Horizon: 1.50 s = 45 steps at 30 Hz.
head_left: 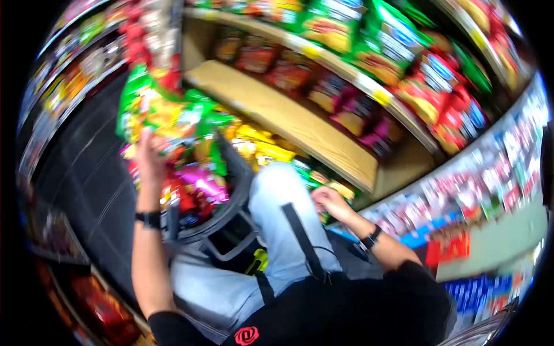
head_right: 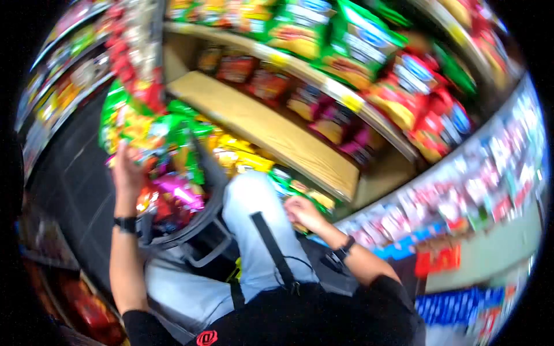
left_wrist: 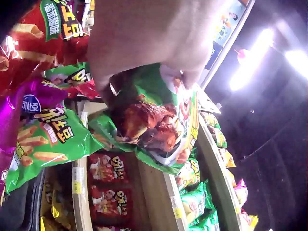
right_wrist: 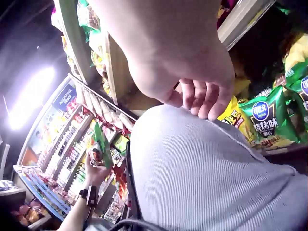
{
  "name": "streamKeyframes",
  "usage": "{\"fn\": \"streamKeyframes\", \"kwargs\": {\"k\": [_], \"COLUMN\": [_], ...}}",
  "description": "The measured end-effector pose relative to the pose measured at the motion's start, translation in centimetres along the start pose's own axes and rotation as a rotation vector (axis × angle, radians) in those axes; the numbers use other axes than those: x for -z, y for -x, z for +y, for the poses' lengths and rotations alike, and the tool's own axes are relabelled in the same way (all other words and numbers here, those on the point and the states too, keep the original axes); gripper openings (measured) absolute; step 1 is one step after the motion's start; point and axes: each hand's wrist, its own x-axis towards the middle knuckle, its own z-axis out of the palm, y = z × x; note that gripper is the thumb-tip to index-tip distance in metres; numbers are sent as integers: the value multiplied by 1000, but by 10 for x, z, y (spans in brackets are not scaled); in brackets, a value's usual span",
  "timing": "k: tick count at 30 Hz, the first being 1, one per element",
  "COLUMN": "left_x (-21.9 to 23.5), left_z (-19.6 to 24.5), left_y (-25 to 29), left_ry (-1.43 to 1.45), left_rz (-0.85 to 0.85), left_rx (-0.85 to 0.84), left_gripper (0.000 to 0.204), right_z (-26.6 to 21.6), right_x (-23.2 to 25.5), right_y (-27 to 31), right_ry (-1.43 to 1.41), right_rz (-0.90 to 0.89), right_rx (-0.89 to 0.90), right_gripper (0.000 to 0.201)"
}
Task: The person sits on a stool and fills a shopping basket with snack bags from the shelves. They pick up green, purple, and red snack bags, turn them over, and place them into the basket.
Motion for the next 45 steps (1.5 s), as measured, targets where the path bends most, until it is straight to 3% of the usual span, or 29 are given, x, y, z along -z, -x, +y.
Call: {"fn": "streamKeyframes", "kwargs": {"k": [1,2,4,6,9,12,20,22,25,27,28,30,31,35,37,45], "left_x": [-7,8,19,-14,5,20,6,5,7,4,-1,2,3,0,1,-6], "left_z": [0,-2,-7,7,6,3,9,10,8,9,11,10,10,10,9,12], "left_y": [4,0,-10,11,4,-5,4,2,3,4,7,5,4,6,6,8], "left_ry": [15,53,64,63,115,72,49,50,64,55,57,74,71,72,75,75], "left_rz": [87,-49,-91,-37,-131,-107,-56,-81,-73,-66,-63,-89,-84,-90,-92,-66], "left_rx": [-9,5,-2,-31,20,-8,-46,-43,-38,-54,-55,-75,-73,-66,-59,-115], "left_gripper": [19,17,20,31,42,37,42,44,44,46,46,45,45,42,42,35], "right_z": [0,2,37,59,114,107,140,159,166,172,168,162,165,158,155,169], "right_x": [0,0,17,27,48,50,68,83,78,73,69,56,51,62,70,75], "right_y": [14,28,42,72,118,155,188,189,202,211,214,220,223,222,220,209], "right_ry": [113,67,70,177,167,218,-60,-365,-509,-458,-448,-158,-102,-49,-90,-157], "right_rz": [-56,-64,-143,-223,-352,-446,-447,-578,-455,-70,-78,191,164,-26,-231,-7], "right_rx": [-12,-60,-187,-350,-682,-934,-1046,-1285,-1227,-1117,-1119,-968,-878,-883,-1016,-1114], "right_gripper": [10,11,16,24,22,17,14,19,12,6,6,13,17,13,12,4]}}
